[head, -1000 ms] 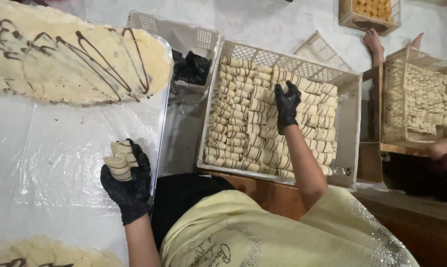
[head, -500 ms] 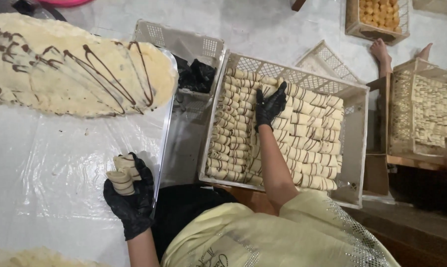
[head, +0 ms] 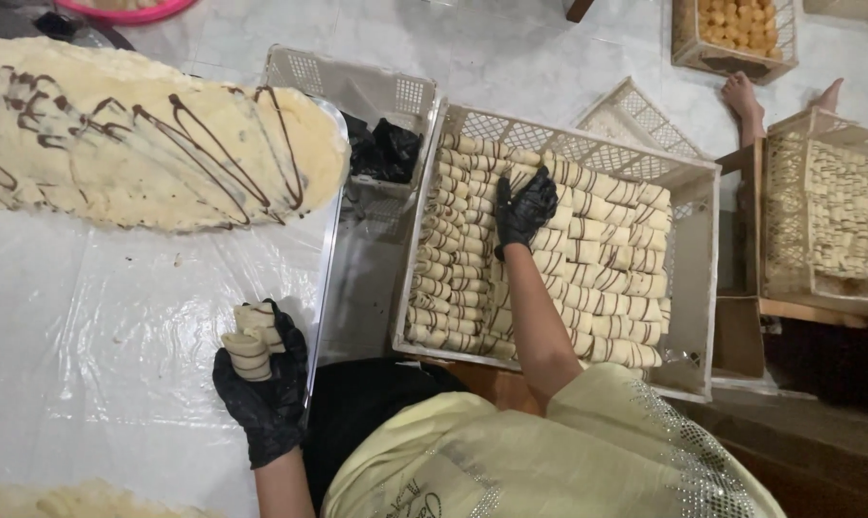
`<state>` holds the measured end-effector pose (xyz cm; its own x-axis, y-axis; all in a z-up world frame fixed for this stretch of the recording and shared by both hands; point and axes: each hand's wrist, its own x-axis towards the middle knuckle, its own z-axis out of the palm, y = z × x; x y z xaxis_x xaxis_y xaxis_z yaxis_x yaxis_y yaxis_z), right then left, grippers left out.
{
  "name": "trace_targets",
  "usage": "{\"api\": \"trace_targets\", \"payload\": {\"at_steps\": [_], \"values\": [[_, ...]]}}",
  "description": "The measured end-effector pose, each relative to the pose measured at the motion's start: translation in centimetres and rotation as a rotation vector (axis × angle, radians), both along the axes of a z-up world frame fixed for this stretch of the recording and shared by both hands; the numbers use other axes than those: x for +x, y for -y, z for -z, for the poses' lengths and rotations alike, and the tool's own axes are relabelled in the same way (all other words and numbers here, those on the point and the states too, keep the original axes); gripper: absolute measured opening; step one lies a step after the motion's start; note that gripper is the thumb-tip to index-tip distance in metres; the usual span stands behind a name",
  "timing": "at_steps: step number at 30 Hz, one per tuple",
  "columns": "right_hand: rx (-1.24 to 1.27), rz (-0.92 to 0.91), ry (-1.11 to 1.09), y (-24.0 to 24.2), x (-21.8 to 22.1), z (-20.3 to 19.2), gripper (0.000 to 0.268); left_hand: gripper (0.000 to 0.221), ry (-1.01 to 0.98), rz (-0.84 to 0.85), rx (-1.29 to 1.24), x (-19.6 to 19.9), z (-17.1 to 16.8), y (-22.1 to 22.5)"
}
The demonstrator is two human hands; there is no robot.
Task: The person rolls a sheet of dough with chocolate drizzle into small cylindrical pieces by hand. They place the finished rolls into a white plastic crate and continue the process with another sheet of dough.
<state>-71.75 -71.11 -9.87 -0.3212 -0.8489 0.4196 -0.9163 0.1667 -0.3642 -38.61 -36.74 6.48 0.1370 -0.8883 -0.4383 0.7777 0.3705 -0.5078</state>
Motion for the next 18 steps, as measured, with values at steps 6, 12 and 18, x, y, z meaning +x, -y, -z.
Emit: {"api": "trace_targets", "payload": {"at_steps": [6,12,18], "values": [[-0.183,-0.272,-0.301,-2.3,0.2,-1.3,0.074,0.069,0.477,-0.005,0.050,-0.2,2.3,-0.6],[0.014,-0.398,0.171,-5.3,2.4,-8.2,0.069,0.068,0.518,-0.009,0.223,-1.5,2.2,-0.2],[1.228,-0.984,1.617,-19.1,10.9,-18.2,0.082,0.072,1.241,0.084,0.506,-7.0,-3.5,3.0]]}}
